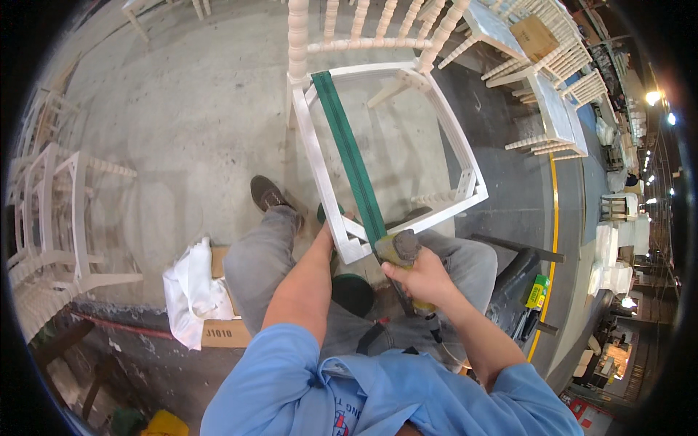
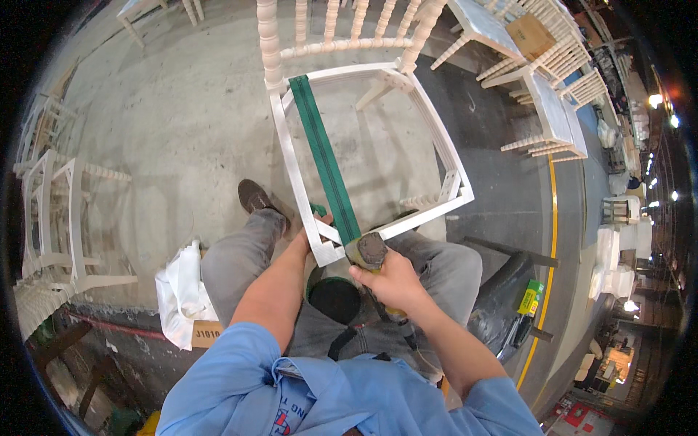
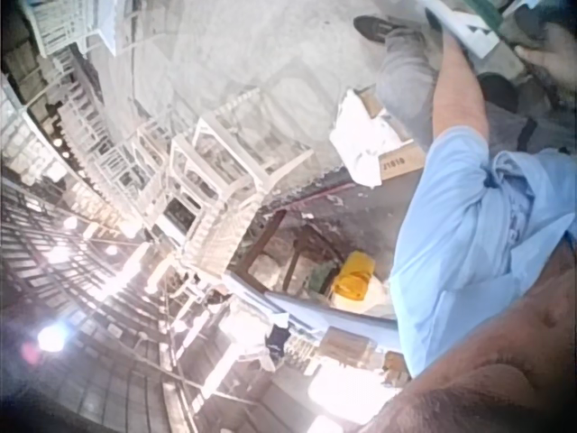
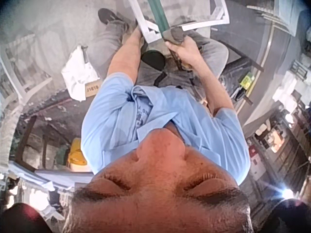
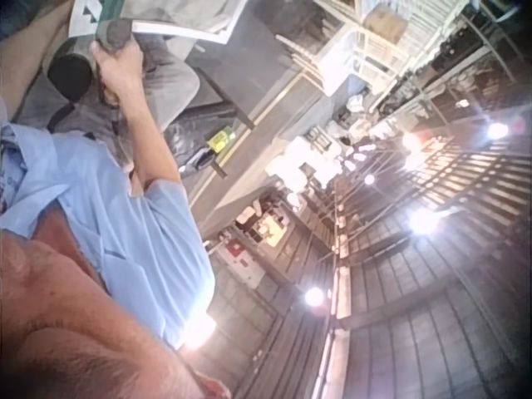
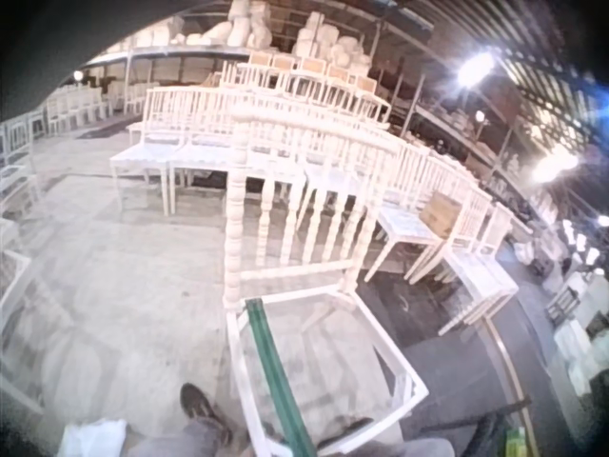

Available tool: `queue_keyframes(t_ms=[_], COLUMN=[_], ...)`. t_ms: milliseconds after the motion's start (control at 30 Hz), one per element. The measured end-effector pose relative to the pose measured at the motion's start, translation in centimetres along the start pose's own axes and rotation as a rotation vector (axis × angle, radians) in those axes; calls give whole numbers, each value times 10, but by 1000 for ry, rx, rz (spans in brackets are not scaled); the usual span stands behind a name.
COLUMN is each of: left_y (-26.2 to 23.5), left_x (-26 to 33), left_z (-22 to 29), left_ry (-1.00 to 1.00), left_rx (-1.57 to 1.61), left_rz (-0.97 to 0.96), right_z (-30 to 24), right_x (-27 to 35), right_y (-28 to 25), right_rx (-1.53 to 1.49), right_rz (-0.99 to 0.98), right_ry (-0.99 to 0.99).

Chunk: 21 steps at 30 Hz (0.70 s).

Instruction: The person attaches green webbing strips to the underside of a white wooden chair seat using a staple gun. They position and staple multiple strips across the seat frame, then flip the chair upright to continue securing the webbing.

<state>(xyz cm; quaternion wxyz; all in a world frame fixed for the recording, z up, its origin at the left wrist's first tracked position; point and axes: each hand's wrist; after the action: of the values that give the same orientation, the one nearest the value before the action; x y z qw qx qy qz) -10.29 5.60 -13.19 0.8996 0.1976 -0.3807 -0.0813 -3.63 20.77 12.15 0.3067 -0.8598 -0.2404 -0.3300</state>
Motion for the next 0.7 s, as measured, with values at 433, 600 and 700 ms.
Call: queue_keyframes(t_ms=[433, 600, 700], left_y=[-16, 22, 40], left_x=[48, 87, 93], left_z=[-19, -44, -44], left_ry=[-167, -86, 20], left_rx=[-624, -753, -544], left_rz=[180, 43, -99], right_z=[37, 56, 51], right_x=[74, 78, 84], right_y=[-76, -81, -75], right_rx=[-490, -562, -577], right_rz=[131, 112, 77], right_ry=[-185, -231, -306])
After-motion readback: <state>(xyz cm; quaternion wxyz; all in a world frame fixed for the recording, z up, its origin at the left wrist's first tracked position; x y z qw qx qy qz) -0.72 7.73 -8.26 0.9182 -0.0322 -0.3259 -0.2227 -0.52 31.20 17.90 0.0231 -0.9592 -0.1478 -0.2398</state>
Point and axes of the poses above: each hand's wrist, its own x-axis away from the middle knuckle, its own y-axis out of the palm, z = x × y, and after that the axes turned 10 degrees about -z, right-handed
